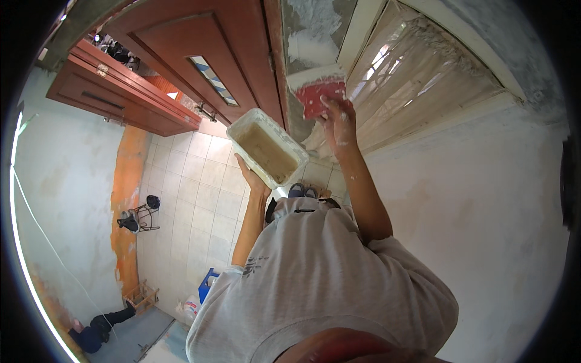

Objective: The person applies putty to a wall section above a door frame using a spreader, repeatedly scooping material from a plastic container and smoothing it onto the surface.

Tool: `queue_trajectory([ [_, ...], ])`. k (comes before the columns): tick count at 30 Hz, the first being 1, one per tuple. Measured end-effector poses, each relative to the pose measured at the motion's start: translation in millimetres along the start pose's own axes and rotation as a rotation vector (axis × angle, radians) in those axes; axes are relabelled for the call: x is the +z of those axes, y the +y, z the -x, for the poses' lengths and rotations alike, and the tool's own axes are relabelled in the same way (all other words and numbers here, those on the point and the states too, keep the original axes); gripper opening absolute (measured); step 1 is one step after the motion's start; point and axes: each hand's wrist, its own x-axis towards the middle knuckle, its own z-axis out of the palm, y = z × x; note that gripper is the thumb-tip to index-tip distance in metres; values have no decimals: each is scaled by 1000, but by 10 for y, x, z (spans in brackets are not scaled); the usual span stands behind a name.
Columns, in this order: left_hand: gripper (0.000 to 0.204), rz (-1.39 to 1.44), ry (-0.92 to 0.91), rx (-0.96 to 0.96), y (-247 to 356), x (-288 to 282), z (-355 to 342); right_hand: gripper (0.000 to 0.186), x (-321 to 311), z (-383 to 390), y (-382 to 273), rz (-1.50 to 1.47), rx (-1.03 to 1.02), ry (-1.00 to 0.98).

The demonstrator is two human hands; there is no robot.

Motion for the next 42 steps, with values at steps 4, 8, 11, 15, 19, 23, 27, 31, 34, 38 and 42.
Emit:
queue_trajectory([
  [4,82,-38,-22,-15,-19,18,-86,21,-195,191,24,95,-78,-66],
  [8,82,-32,-22,-57,-84,48,-196,19,-191,134,-61,262,-267,-156],
  [11,81,5,-50,-79,-203,96,-330,22,-63,-84,-198,622,-570,-215],
  [15,81,27,-97,-103,-301,212,-383,39,549,-434,-542,1187,-1160,-299],
  [19,81,50,-96,-105,-388,249,-416,51,1101,-756,-760,1622,-1633,-300],
  [23,81,68,-57,-144,-518,277,-427,57,753,-1323,-550,1927,-1665,-235],
  [27,77,91,-57,-148,-557,225,-469,64,-27,-1425,71,1860,-1424,-338],
  [31,77,84,-68,-136,-523,180,-437,65,-538,-1213,447,1933,-1242,-320],
  [34,78,46,-79,-66,-470,134,-448,68,-561,-962,481,1779,-1012,-379],
  [38,82,74,-89,-50,-399,14,-417,38,-193,-500,127,1185,-587,-207],
  [42,82,94,-107,-88,-373,79,-458,33,-228,-127,-102,493,-340,-19],
])
